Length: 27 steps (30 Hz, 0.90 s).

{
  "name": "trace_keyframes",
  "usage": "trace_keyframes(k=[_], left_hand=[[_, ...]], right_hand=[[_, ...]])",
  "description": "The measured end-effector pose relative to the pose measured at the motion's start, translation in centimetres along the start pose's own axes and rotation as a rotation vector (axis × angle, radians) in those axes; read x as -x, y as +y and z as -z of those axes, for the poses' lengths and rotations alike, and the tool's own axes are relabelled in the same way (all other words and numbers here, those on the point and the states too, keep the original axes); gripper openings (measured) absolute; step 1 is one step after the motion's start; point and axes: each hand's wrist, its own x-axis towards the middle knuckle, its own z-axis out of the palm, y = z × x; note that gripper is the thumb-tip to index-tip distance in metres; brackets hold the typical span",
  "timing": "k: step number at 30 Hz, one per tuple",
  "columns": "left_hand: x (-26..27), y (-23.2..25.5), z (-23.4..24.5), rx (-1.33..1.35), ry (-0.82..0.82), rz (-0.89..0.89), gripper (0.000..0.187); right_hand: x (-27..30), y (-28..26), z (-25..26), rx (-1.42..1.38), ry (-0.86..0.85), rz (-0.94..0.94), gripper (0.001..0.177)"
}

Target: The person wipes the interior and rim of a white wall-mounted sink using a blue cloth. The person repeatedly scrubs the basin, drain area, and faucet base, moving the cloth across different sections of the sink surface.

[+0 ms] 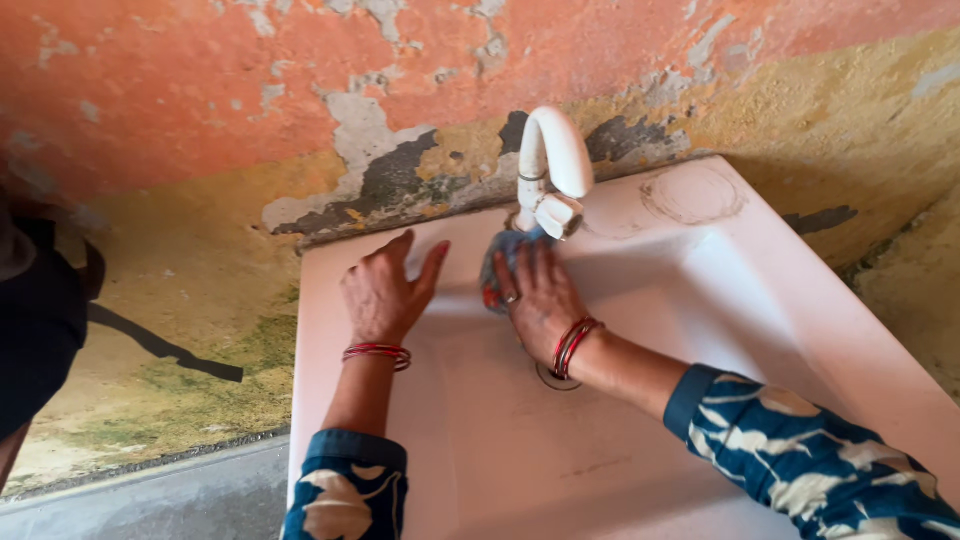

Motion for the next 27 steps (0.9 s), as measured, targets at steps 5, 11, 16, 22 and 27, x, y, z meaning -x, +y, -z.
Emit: trace_keyframes(k=[5,11,16,22,27], left_hand=[[0.5,0.0,-1.6,0.143,0.195,-0.251,0.064],[0.4,-0.3,-2.2,0.126,0.08,-0.297,0.083],[0.4,-1.0,-2.4,0.254,-0.205,-0.041,0.091],[1.0,-1.8,-6.1,-0.057,-0.173,-0.223,0.097],[1.6,1.4,-8.9,-0.252,-0.221,-0.084,0.092]], right_hand=[[-5.3,-1.4,-1.0,-0.216,0.051,0.191,0.057],[-10.3,-4.9,-4.4,-0.483,0.463,0.246,0.064],[-8.3,-4.2,-3.0,-0.477,0.319,0.392,0.059],[0.4,3.1,-2.9,-0.272,0.362,0.4,0.066],[4.1,10.5,-3.3,-0.179,0.078,-0.043,0.082]])
